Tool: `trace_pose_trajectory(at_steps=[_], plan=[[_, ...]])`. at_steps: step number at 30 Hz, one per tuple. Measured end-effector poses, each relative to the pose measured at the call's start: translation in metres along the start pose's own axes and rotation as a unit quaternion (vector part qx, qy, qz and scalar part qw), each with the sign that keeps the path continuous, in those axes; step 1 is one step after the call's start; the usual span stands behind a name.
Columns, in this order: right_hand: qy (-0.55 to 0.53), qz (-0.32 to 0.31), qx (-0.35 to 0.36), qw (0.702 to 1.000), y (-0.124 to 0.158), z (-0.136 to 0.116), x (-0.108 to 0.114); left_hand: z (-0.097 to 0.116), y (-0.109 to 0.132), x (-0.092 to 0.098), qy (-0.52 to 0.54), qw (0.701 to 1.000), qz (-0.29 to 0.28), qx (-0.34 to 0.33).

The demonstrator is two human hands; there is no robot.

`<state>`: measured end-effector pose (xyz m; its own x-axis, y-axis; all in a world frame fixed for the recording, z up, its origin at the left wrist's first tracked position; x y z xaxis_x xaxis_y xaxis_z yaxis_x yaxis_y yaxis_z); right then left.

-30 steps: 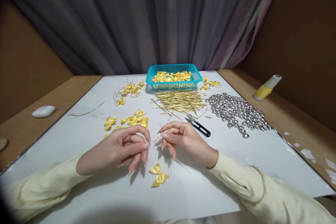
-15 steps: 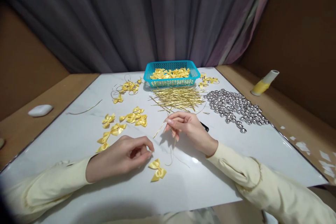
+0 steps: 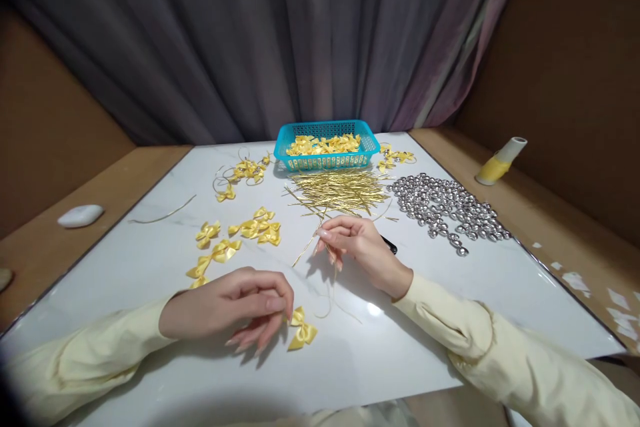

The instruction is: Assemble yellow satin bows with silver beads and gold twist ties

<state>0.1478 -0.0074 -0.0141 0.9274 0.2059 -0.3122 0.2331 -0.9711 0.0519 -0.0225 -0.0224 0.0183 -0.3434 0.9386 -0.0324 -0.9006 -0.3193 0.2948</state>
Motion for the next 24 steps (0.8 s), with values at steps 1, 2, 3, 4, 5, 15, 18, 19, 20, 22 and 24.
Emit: trace_pose_trajectory(at_steps=[1, 2, 3, 4, 5, 15, 18, 19, 20, 22, 24], plan=[[-0.001, 0.0, 0.0, 1.0, 0.0, 0.0, 0.0, 0.0, 0.0, 0.0, 0.005, 1.0, -0.009, -0.004], [0.0, -0.002, 0.0, 1.0, 0.0, 0.0, 0.0, 0.0, 0.001, -0.001, 0.007, 1.0, -0.015, -0.008], [0.0, -0.003, 0.0, 1.0, 0.0, 0.001, 0.0, 0.0, 0.001, 0.0, 0.006, 1.0, -0.018, -0.011], [0.002, -0.004, 0.0, 1.0, 0.0, 0.001, 0.0, 0.001, 0.001, 0.0, 0.004, 1.0, -0.021, -0.013], [0.003, -0.005, 0.0, 1.0, 0.0, 0.002, 0.0, 0.001, 0.002, 0.0, 0.001, 1.0, -0.021, -0.014], [0.003, 0.012, 0.001, 1.0, 0.0, 0.0, 0.002, 0.008, -0.003, 0.001, -0.369, 0.91, 0.028, -0.187], [0.003, 0.017, 0.0, 1.0, 0.0, 0.0, 0.002, 0.0, -0.005, -0.001, -0.448, 0.87, -0.003, -0.205], [0.003, 0.017, -0.002, 1.0, 0.0, 0.0, 0.002, -0.003, -0.005, -0.001, -0.462, 0.862, -0.006, -0.206], [0.002, 0.017, -0.003, 1.0, -0.001, 0.001, 0.002, -0.005, -0.006, 0.0, -0.47, 0.858, -0.008, -0.208], [0.006, 0.011, -0.007, 1.0, -0.001, 0.001, 0.003, -0.008, -0.007, 0.004, -0.465, 0.861, -0.003, -0.206], [0.026, -0.01, -0.015, 1.0, -0.001, 0.001, 0.002, -0.01, -0.009, 0.01, -0.444, 0.873, 0.014, -0.201]])
Point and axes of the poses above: each hand's wrist, its own y-axis away from the middle knuckle, its own x-axis out of the back of the hand, z = x × y, the point moved 4 cm from there along -y, towards the middle knuckle, and after that the axes turned 5 degrees about -x, right-handed, at the moved point
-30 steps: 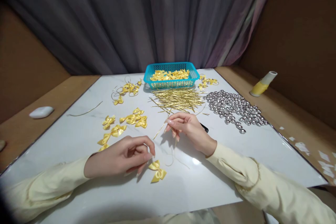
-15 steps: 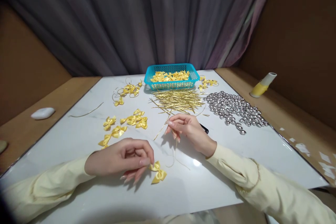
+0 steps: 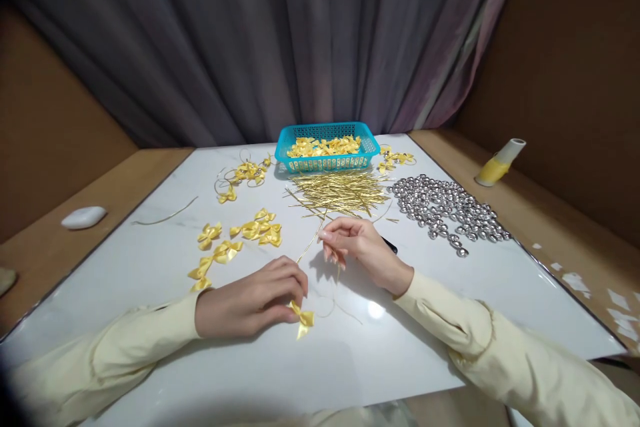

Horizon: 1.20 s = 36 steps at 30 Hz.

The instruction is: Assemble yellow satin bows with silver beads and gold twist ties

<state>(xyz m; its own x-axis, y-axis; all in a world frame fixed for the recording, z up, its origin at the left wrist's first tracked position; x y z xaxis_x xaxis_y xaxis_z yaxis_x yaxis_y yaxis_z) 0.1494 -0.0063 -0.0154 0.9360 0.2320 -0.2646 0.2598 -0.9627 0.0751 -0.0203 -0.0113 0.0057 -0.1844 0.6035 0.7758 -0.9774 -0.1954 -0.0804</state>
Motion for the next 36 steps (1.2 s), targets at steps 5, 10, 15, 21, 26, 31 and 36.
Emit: trace_pose_trajectory(at_steps=[5, 10, 15, 21, 26, 31, 36], plan=[[0.107, -0.077, 0.014, 0.991, 0.004, -0.003, -0.008, -0.022, 0.0, 0.008, 0.065, 0.984, 0.084, 0.142], [0.272, -0.115, 0.107, 0.949, 0.007, -0.001, -0.025, -0.027, 0.0, 0.007, 0.094, 0.97, 0.136, 0.177], [0.374, -0.082, 0.119, 0.916, 0.008, 0.003, -0.031, -0.027, 0.002, 0.008, 0.069, 0.972, 0.169, 0.15], [0.324, -0.061, 0.086, 0.94, 0.003, 0.005, -0.024, -0.029, 0.003, 0.013, 0.029, 0.977, 0.183, 0.107], [0.232, -0.007, 0.036, 0.972, -0.001, 0.011, -0.02, -0.029, 0.005, 0.015, 0.035, 0.961, 0.228, 0.154], [0.117, 0.046, -0.05, 0.991, -0.001, 0.012, -0.022, -0.022, 0.005, 0.013, 0.026, 0.959, 0.246, 0.14], [0.072, 0.063, -0.067, 0.993, 0.0, 0.012, -0.022, -0.021, 0.005, 0.011, 0.064, 0.957, 0.248, 0.137]])
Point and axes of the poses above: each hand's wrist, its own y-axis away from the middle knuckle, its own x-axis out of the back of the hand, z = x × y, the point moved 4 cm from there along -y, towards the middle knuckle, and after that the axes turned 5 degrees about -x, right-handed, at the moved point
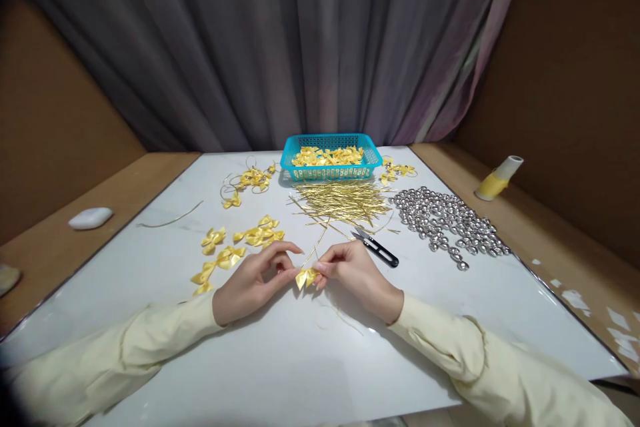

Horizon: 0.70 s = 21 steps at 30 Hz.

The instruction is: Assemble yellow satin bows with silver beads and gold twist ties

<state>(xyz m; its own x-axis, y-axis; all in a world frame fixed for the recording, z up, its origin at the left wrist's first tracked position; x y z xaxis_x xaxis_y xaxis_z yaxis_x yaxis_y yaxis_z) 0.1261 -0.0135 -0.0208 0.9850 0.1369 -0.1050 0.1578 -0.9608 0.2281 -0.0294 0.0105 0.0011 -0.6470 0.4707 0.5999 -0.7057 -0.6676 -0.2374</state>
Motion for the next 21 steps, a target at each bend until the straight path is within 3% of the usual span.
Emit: trace_pose_trajectory(at_steps=[4, 8, 13, 16, 18, 21], plan=[[0.008, -0.006, 0.006, 1.0, -0.002, 0.003, 0.002, -0.005, 0.0, -0.003, 0.045, 0.998, -0.014, 0.028], [0.147, 0.002, 0.088, 0.985, -0.001, -0.003, 0.003, -0.011, -0.001, -0.003, 0.047, 0.998, -0.023, 0.041], [0.33, 0.064, 0.286, 0.897, 0.01, -0.012, 0.002, -0.007, -0.002, 0.009, -0.103, 0.991, 0.084, -0.021], [0.373, 0.065, 0.354, 0.855, 0.013, -0.007, 0.001, -0.002, 0.0, 0.009, -0.097, 0.99, 0.096, -0.04], [0.403, 0.057, 0.393, 0.825, 0.015, -0.004, -0.002, -0.002, -0.001, 0.005, -0.054, 0.996, 0.076, 0.004], [0.441, 0.039, 0.431, 0.786, 0.019, -0.002, -0.006, -0.007, -0.001, 0.001, 0.017, 0.991, 0.051, 0.123]])
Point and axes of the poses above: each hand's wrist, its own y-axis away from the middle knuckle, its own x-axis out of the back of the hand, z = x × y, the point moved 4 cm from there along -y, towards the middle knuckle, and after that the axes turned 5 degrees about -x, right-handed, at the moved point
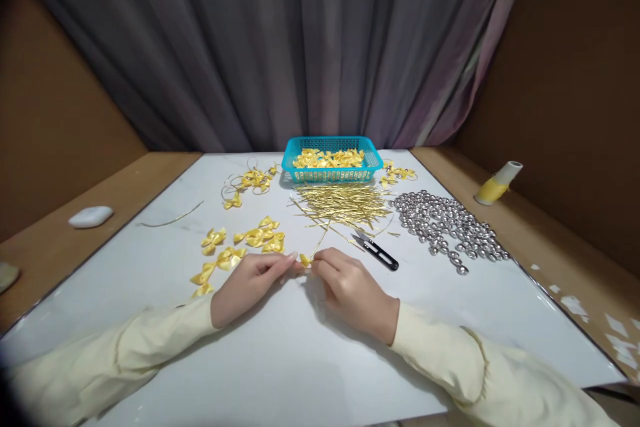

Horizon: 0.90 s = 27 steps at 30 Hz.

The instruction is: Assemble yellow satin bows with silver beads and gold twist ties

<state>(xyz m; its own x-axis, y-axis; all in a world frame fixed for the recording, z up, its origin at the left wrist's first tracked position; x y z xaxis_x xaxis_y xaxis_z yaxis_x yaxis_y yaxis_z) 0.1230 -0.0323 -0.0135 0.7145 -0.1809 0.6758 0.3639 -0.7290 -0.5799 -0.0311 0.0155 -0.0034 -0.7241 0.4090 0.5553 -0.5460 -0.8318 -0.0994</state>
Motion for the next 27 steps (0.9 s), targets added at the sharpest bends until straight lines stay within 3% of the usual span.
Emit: trace_pose_trajectory(at_steps=[3, 8, 15, 21, 27], plan=[[0.022, -0.03, 0.039, 0.999, 0.0, -0.008, 0.0, -0.001, -0.001, -0.002, 0.056, 0.996, -0.012, 0.066], [-0.014, -0.064, 0.033, 0.997, -0.002, -0.017, -0.001, -0.002, 0.0, -0.006, 0.155, 0.982, -0.048, 0.1], [-0.121, -0.054, -0.024, 0.991, -0.007, -0.019, 0.005, -0.006, 0.0, -0.009, 0.223, 0.961, -0.076, 0.142], [-0.156, 0.011, -0.13, 0.979, -0.014, -0.008, 0.019, -0.005, 0.0, -0.01, 0.262, 0.94, -0.114, 0.184], [-0.229, -0.03, -0.177, 0.957, -0.014, 0.0, 0.008, -0.002, 0.002, -0.012, 0.279, 0.933, -0.142, 0.176]])
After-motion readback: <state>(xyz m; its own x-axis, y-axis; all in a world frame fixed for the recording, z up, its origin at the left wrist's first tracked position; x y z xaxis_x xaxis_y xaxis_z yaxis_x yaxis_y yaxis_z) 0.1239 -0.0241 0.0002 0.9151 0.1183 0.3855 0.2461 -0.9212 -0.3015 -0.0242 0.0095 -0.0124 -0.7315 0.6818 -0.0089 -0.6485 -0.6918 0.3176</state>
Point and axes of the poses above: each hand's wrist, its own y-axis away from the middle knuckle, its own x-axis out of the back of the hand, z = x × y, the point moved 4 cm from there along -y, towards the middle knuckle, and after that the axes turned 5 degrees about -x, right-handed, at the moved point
